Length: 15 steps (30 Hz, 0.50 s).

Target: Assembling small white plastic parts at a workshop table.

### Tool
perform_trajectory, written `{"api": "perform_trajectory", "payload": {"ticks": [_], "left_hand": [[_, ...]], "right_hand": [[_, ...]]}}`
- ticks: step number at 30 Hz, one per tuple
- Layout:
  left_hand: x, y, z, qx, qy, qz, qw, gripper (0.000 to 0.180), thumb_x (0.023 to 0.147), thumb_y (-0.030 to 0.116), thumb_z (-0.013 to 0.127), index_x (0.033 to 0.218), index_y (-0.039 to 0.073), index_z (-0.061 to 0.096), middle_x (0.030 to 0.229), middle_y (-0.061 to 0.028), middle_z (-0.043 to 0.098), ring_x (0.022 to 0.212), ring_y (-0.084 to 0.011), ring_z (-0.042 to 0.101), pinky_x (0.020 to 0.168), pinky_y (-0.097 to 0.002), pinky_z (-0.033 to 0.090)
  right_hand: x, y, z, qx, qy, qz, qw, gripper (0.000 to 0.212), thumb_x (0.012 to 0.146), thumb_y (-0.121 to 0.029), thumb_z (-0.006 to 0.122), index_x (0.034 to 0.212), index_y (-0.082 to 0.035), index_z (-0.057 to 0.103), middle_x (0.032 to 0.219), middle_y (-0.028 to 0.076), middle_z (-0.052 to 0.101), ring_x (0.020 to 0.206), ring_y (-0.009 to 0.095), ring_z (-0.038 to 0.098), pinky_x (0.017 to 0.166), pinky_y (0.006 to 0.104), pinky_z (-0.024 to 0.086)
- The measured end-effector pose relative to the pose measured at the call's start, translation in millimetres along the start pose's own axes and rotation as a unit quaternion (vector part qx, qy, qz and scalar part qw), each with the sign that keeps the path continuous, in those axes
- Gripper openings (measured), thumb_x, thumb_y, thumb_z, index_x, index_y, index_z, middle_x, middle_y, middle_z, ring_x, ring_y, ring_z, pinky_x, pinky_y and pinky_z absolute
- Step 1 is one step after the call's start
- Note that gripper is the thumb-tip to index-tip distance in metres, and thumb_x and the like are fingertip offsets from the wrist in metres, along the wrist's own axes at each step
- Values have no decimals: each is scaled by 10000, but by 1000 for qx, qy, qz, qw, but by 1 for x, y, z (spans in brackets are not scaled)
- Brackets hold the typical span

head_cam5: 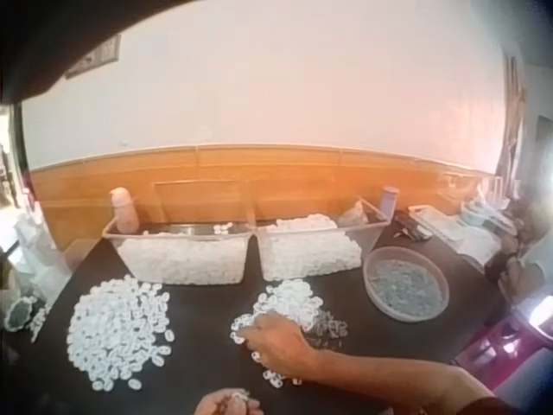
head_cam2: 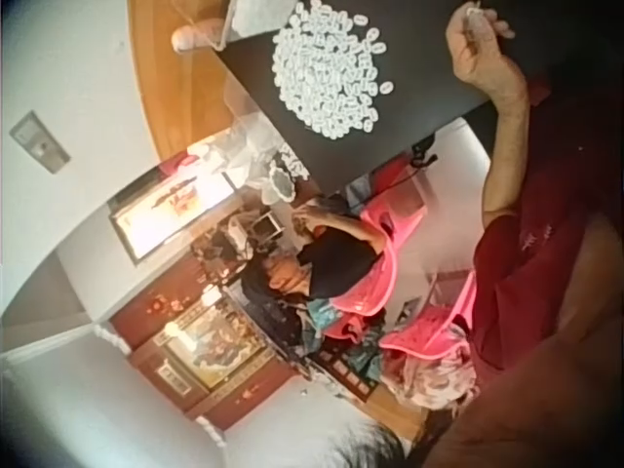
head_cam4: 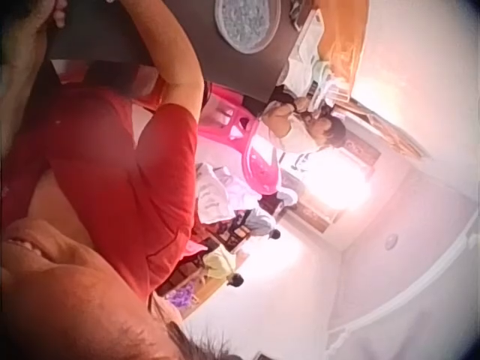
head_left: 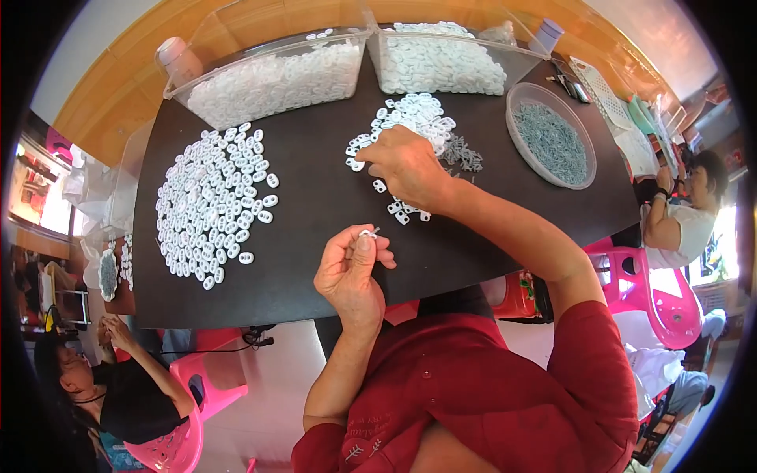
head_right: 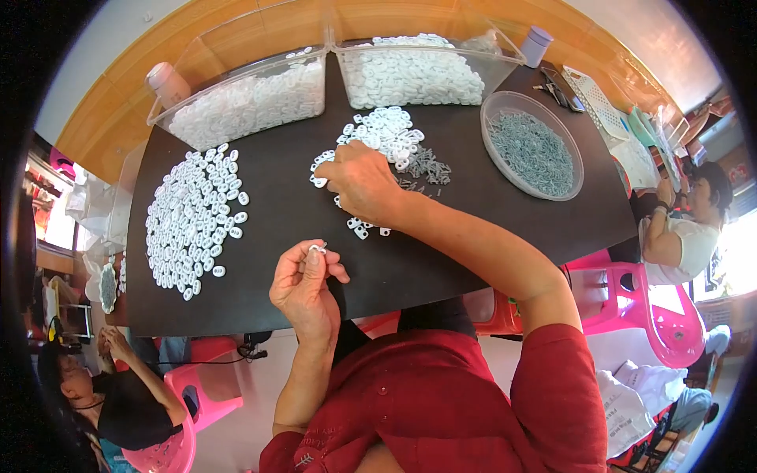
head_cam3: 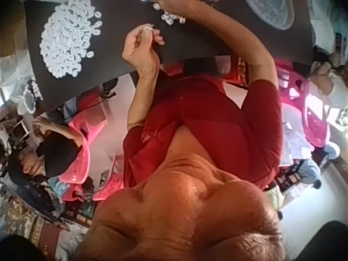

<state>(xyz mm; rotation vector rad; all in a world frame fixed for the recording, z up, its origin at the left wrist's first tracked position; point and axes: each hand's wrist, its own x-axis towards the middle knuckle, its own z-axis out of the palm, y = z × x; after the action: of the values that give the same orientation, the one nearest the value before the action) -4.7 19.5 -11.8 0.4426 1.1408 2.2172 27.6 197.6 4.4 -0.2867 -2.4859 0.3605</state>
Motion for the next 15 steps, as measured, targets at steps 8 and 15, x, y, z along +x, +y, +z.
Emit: {"api": "perform_trajectory", "payload": {"ticks": [8,15], "left_hand": [[0,1,-4,-24,-15,-6,1000,124,895,57,586,966,-43,605,771,-110,643,606,-125,596,543,-247,494],[0,0,-5,-25,-18,-9,999,121,892,56,590,962,-41,605,766,-110,643,603,-124,592,543,-243,487]], "right_hand": [[11,8,16,-68,-2,-99,993,173,604,52,617,740,-51,594,739,94,514,745,281,493,626,385,414],[5,5,7,-77,-9,-130,988,239,601,73,581,807,-47,599,766,80,516,748,268,488,637,370,410]]}}
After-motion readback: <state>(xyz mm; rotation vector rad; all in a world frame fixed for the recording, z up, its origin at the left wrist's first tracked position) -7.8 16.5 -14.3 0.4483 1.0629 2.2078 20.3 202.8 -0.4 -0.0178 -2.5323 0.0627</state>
